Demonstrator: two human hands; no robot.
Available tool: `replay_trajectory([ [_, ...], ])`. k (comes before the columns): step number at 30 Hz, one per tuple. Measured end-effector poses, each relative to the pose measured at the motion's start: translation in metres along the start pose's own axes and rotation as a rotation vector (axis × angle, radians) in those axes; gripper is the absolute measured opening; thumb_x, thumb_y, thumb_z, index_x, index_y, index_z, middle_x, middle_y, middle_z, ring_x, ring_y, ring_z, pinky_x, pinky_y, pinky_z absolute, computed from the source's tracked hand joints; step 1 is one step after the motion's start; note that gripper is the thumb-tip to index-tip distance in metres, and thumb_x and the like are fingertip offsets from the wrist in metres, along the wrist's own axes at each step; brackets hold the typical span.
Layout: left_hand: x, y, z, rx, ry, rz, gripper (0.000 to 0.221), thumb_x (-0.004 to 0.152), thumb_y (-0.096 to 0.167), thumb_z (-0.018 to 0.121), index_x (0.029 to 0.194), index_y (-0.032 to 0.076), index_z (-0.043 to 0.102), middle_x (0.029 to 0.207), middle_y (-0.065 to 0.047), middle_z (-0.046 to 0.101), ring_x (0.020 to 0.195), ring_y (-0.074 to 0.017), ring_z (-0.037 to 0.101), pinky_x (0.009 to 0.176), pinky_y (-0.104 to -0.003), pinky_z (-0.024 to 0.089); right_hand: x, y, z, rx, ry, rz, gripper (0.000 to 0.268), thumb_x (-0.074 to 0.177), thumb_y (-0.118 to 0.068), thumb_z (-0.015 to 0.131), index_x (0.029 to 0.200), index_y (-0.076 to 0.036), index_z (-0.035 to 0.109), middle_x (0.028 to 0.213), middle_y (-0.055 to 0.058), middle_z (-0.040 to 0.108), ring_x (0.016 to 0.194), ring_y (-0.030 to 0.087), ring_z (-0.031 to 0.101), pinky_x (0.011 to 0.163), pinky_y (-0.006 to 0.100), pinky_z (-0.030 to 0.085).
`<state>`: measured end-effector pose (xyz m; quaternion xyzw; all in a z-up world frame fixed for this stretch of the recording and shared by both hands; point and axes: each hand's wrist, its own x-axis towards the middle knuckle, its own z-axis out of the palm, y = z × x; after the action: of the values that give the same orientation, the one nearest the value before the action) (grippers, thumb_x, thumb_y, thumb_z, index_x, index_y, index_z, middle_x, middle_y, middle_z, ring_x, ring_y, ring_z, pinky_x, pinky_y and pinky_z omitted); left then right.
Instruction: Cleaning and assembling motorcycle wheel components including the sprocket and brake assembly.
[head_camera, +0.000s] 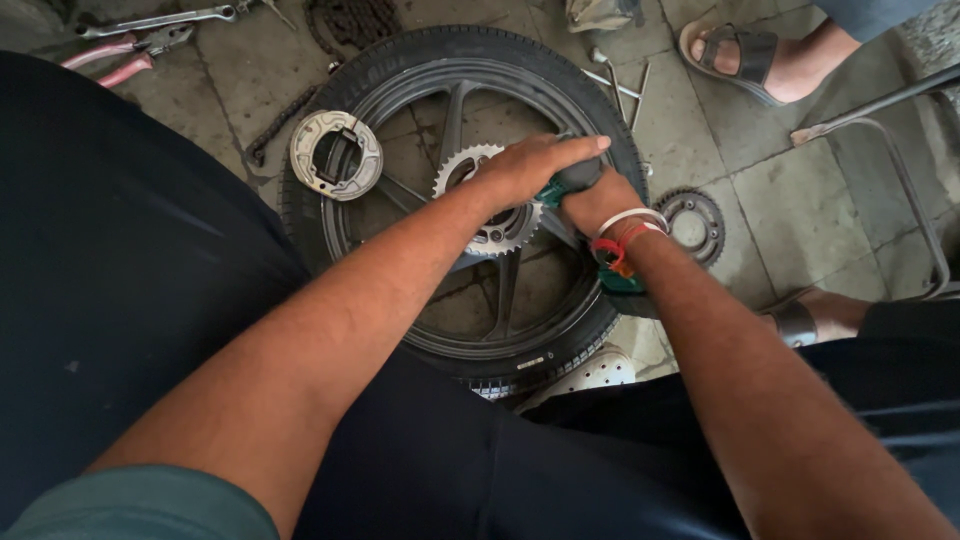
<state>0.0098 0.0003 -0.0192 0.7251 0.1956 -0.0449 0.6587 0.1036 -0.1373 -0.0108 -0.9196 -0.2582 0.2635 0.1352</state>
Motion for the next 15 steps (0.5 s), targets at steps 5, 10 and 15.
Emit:
replay_trajectory([
  [5, 0.011, -0.011, 0.003, -0.160, -0.061, 0.084, 0.084, 0.077, 0.073, 0.057, 0.121, 0.004, 0.075, 0.119, -0.012, 0.078, 0.110, -0.0247, 0.072, 0.099, -0.033, 0.050, 0.005, 0.005, 0.002, -0.023, 0.030, 0.032, 0.047, 0.079, -0.027, 0.066, 0.116, 0.003, 0.069, 0.115, 0.031, 0.069, 0.116, 0.044, 0.065, 0.098, 0.045, 0.052],
  [10, 0.012, -0.012, 0.005, -0.271, -0.103, 0.086, 0.080, 0.077, 0.068, 0.063, 0.122, 0.003, 0.074, 0.121, -0.012, 0.077, 0.110, -0.0238, 0.071, 0.099, -0.033, 0.050, 0.011, 0.018, 0.007, -0.054, 0.066, 0.039, 0.049, 0.079, -0.027, 0.066, 0.119, 0.001, 0.068, 0.115, 0.029, 0.070, 0.114, 0.044, 0.066, 0.096, 0.046, 0.052],
  [15, 0.009, -0.008, 0.002, -0.265, -0.049, 0.135, 0.080, 0.073, 0.068, 0.066, 0.118, 0.002, 0.077, 0.121, -0.012, 0.078, 0.111, -0.0232, 0.072, 0.098, -0.032, 0.051, 0.029, 0.038, 0.010, 0.124, -0.141, -0.058, 0.038, 0.075, -0.019, 0.065, 0.108, -0.005, 0.075, 0.100, 0.017, 0.078, 0.094, 0.031, 0.075, 0.082, 0.039, 0.056],
])
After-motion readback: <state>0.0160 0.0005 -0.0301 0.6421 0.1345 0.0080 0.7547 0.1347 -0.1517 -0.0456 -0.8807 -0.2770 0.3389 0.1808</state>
